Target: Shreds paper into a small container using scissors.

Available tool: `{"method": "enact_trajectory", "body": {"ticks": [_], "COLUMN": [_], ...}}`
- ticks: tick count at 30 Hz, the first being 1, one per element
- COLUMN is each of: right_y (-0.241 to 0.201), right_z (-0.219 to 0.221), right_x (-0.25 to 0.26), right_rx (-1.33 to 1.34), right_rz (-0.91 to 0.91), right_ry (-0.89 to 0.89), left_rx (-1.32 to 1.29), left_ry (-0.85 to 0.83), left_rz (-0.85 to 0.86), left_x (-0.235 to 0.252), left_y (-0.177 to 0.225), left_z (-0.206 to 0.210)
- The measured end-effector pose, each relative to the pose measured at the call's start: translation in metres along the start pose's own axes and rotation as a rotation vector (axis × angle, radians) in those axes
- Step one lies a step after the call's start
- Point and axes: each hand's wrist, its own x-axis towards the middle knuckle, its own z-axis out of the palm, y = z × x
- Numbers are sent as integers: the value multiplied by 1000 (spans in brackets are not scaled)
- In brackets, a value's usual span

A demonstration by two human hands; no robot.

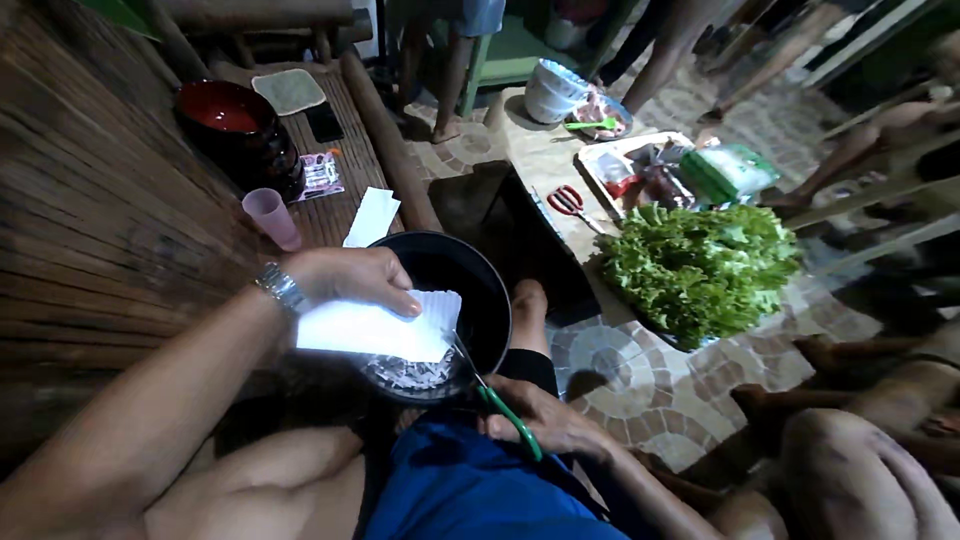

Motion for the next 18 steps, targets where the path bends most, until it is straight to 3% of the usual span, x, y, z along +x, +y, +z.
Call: {"method": "enact_trajectory", "body": {"ticks": [11,18], "right_y": [-7,-1], "right_z": [14,16], "right_x": [5,-3], "right_rx": [-70,-51], "right_rz": [18,42], "right_ry": [177,113], "left_rx": [107,45], "left_ry": [-22,-12], "left_rz": [-78,-95], "left_x": [-8,-8], "left_y": [-9,-10], "left_z": [10,9]}}
